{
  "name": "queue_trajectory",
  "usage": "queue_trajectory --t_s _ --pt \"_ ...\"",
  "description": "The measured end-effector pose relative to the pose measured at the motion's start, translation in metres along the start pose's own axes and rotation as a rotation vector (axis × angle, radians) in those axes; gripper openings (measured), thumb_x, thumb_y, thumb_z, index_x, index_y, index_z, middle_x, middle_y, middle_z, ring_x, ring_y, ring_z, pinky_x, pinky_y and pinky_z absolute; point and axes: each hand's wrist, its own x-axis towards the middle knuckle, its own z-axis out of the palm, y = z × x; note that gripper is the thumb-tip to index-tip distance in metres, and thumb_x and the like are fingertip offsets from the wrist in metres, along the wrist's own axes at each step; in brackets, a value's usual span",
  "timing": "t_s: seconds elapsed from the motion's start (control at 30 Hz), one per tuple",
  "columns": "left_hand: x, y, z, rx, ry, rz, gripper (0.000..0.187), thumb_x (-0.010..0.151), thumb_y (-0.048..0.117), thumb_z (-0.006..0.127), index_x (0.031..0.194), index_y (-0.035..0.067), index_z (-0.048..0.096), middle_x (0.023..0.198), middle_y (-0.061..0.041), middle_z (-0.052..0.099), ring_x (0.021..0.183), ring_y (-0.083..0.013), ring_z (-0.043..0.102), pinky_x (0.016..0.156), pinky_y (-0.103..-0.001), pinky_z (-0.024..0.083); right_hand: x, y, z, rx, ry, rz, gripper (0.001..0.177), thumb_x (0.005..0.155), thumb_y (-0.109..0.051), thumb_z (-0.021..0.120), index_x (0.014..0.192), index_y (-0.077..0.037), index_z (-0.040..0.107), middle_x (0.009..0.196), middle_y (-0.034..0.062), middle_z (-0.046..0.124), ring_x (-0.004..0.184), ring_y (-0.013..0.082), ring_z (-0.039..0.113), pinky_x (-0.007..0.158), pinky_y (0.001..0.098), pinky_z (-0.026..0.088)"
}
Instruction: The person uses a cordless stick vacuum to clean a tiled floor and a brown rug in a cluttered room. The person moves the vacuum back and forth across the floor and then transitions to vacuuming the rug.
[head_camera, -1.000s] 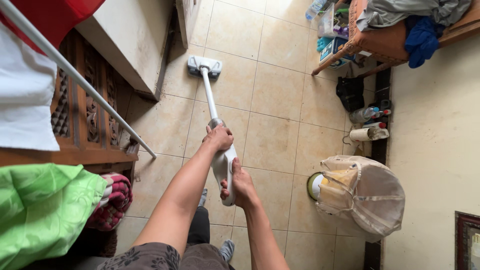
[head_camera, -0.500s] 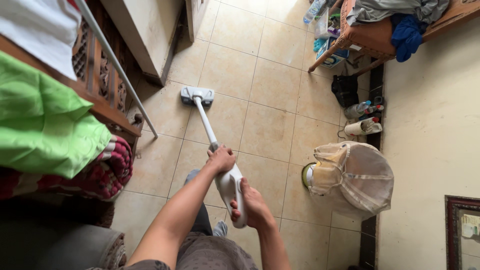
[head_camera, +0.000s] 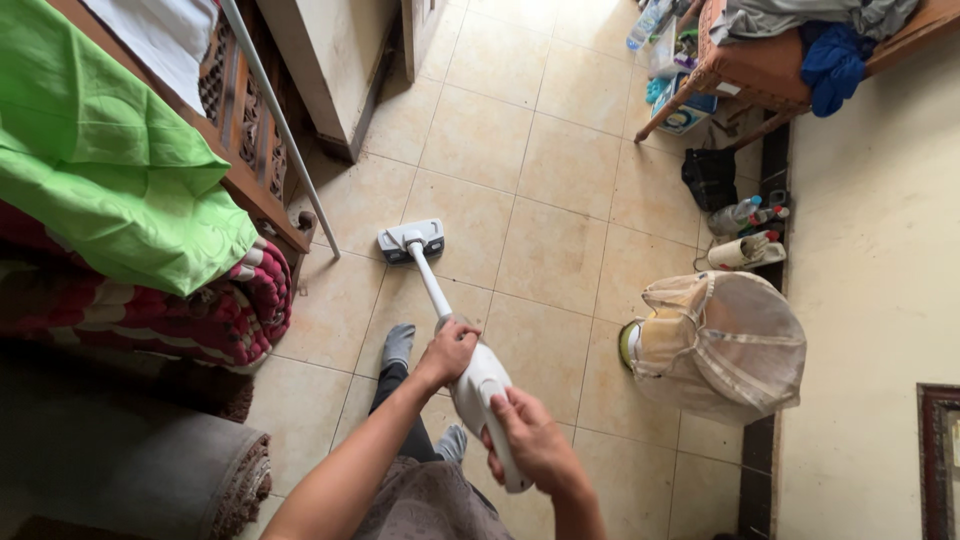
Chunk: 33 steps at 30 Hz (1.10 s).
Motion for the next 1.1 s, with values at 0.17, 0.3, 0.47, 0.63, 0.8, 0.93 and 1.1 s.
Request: queue_trajectory --t_s 0.17,0.3,0.47,0.63,0.8,0.93,1.1 --pt "0.008 -0.006 0.004 -0.084 0.074 -0.023 0.034 0.09 0.038 0.058 0.112 0.024 0.08 0.158 -0.024 0.038 0.142 -0.0373 0.047 0.115 -0.036 0.04 0.008 -0.008 0.01 -0.061 0.101 -0.007 0.037 0.107 -0.033 0.048 0.099 0.001 0.06 0.057 0.0069 0.055 0.032 0.0166 0.048 0.032 0.0334 0.039" --pt "0.046 -0.005 -0.004 -0.079 0.109 0.002 0.032 0.089 0.039 0.06 0.11 0.027 0.08 0.159 -0.02 0.041 0.142 -0.0361 0.046 0.115 -0.035 0.04 0.041 -0.023 0.01 -0.126 0.157 -0.019 0.034 0.105 -0.032 0.051 0.097 -0.001 0.063 0.056 0.0054 0.055 0.032 0.0158 0.048 0.032 0.0328 0.038" --pt "0.098 -0.004 -0.04 -0.06 0.112 -0.034 0.032 0.086 0.04 0.061 0.107 0.028 0.082 0.161 -0.016 0.038 0.14 -0.034 0.05 0.115 -0.035 0.041 0.097 -0.034 0.024 -0.041 0.159 -0.056 0.035 0.106 -0.033 0.051 0.094 -0.001 0.059 0.055 0.0063 0.053 0.031 0.0164 0.047 0.03 0.0337 0.038" --pt "0.159 0.007 -0.091 0.072 0.072 -0.101 0.034 0.083 0.044 0.063 0.108 0.03 0.082 0.161 -0.013 0.039 0.139 -0.0343 0.05 0.117 -0.036 0.038 0.163 -0.049 0.047 0.103 0.17 -0.048 0.034 0.106 -0.036 0.049 0.098 -0.004 0.057 0.056 0.0069 0.055 0.033 0.0167 0.047 0.032 0.034 0.04" --pt "0.232 0.015 -0.138 0.285 0.015 -0.071 0.036 0.078 0.046 0.065 0.105 0.03 0.083 0.159 -0.012 0.043 0.135 -0.0351 0.054 0.119 -0.038 0.035 0.234 -0.065 0.076 0.309 0.214 -0.011 0.036 0.105 -0.043 0.045 0.101 -0.008 0.052 0.06 0.007 0.053 0.035 0.0179 0.047 0.033 0.0342 0.04" --pt "0.279 0.016 -0.185 0.372 -0.031 -0.014 0.036 0.076 0.046 0.065 0.101 0.028 0.084 0.157 -0.014 0.047 0.133 -0.0325 0.058 0.12 -0.038 0.036 0.287 -0.078 0.113 0.48 0.201 -0.05 0.04 0.107 -0.046 0.044 0.102 -0.007 0.048 0.063 0.0074 0.052 0.039 0.0181 0.048 0.035 0.0346 0.041" --pt "0.32 0.043 -0.239 0.488 -0.101 0.004 0.036 0.075 0.044 0.065 0.101 0.029 0.085 0.159 -0.009 0.045 0.134 -0.0328 0.055 0.121 -0.037 0.035 0.339 -0.11 0.148 0.553 0.202 -0.052 0.04 0.106 -0.048 0.04 0.105 -0.009 0.047 0.063 0.0076 0.052 0.039 0.0197 0.049 0.035 0.0361 0.042"
